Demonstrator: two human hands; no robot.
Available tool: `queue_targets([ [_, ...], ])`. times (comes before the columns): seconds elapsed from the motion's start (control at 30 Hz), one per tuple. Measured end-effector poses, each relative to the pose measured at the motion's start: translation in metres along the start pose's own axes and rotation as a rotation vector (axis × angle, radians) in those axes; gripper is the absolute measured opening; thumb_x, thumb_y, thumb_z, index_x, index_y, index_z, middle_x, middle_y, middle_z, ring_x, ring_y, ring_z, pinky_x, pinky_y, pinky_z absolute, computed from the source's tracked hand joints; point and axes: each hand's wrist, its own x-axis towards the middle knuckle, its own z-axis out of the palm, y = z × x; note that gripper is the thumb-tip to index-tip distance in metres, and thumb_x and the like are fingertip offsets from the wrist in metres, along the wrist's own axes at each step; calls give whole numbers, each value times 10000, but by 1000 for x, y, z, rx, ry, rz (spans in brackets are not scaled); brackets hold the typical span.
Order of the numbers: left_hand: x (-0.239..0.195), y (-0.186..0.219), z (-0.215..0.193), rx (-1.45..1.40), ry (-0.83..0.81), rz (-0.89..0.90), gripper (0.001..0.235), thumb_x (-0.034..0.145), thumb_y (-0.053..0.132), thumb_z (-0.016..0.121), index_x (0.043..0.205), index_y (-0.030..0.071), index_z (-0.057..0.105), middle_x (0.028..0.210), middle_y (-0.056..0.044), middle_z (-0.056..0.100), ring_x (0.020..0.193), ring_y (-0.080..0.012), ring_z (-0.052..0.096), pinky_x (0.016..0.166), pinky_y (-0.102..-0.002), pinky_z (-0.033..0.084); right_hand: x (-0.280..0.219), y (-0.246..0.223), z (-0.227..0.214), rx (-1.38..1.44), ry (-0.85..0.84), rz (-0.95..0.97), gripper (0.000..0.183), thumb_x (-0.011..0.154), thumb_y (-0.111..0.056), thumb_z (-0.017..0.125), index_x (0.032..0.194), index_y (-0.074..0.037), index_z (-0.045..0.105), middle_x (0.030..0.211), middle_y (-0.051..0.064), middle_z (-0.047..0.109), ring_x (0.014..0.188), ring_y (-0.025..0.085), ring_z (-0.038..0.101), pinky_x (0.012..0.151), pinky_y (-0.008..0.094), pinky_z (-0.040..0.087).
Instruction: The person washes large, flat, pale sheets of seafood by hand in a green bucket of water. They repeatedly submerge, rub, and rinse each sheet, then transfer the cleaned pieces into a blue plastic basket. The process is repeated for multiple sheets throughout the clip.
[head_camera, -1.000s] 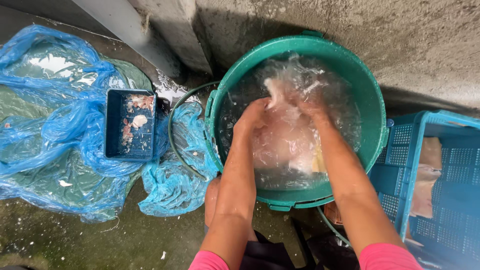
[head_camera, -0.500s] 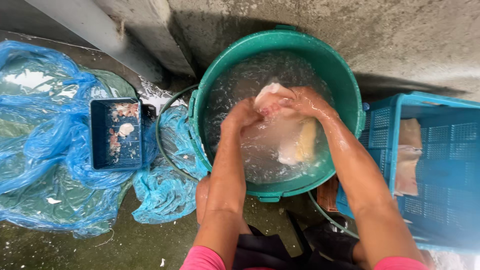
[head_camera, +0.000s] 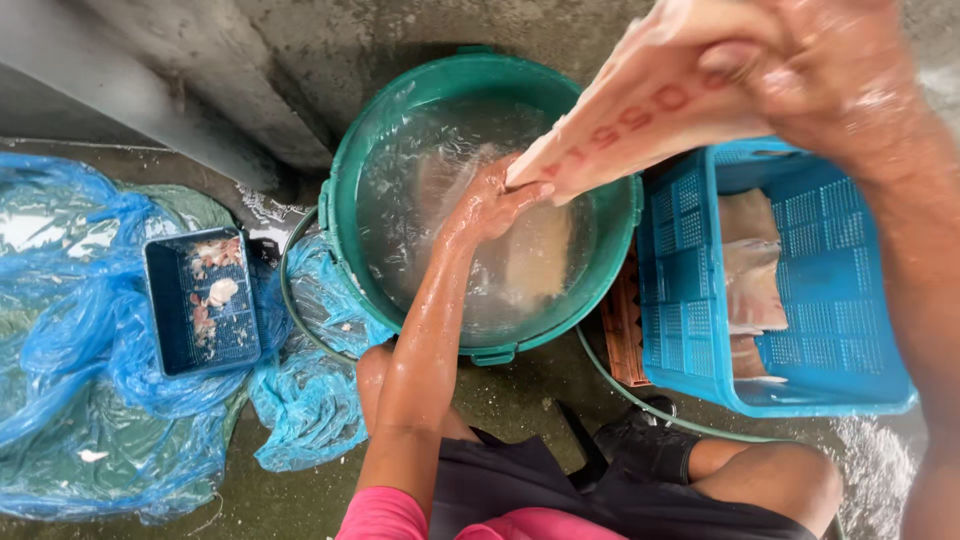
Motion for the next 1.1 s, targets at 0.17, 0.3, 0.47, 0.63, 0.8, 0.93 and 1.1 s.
queue_targets([
  [0.17, 24, 36, 48, -26, -15, -20, 495, 877, 279, 817, 1269, 30, 646, 1046, -59, 749, 884, -109, 667, 761, -321, 583, -35, 2, -45, -129, 45, 19, 205, 1164, -203, 618, 1263, -85, 753, 1040, 84, 740, 865, 218, 696, 784, 310, 536],
  [0.3, 26, 50, 83, 271, -19, -87, 458, 907, 263, 820, 1269, 19, 683, 959, -99, 766, 805, -137, 655, 737, -311, 543, -61, -2, -67, -177, 17, 30, 222, 1156, -211, 629, 1318, -121, 752, 1109, 53, 752, 898, 207, 703, 818, 310, 537],
  [0.47, 37, 33, 135, -62, -109, -73, 483, 919, 179, 768, 1344, 20, 600, 1081, -80, 728, 909, -126, 684, 785, -318, 603, -98, 8, -81, -215, 38, 21, 249, 1086, -174, 650, 1315, -118, 730, 1176, 42, 743, 962, 207, 703, 875, 318, 543],
  [0.63, 56, 5, 185, -170, -203, -54, 429, 942, 124, 738, 1326, 5, 588, 1126, -73, 706, 986, -126, 681, 871, -324, 633, -152, 25, -88, -176, 59, 86, 247, 1067, -153, 633, 1304, -108, 685, 1216, 36, 725, 1010, 212, 694, 872, 307, 538],
  [0.8, 66, -13, 225, -202, -283, -136, 376, 938, 85, 726, 1281, 7, 595, 1092, -56, 704, 978, -124, 682, 851, -317, 629, -199, 26, -93, -275, 111, 204, 228, 1033, -249, 745, 1180, -75, 730, 982, 91, 694, 856, 279, 676, 771, 374, 528],
  [0.93, 66, -21, 228, -13, -295, -134, 307, 953, 69, 723, 1241, 12, 634, 1039, -43, 712, 927, -112, 659, 811, -300, 584, -233, 24, -73, -206, 177, 263, 370, 1072, -370, 814, 1032, -24, 690, 836, 108, 644, 791, 308, 670, 724, 409, 525],
  [1.1, 82, -19, 240, 327, -266, 4, 278, 964, 146, 731, 1214, 52, 653, 985, -84, 752, 902, -184, 677, 845, -329, 545, -275, 45, -37, -194, 266, 362, 350, 1053, -359, 770, 1068, -23, 673, 906, 114, 673, 827, 313, 686, 747, 408, 544],
])
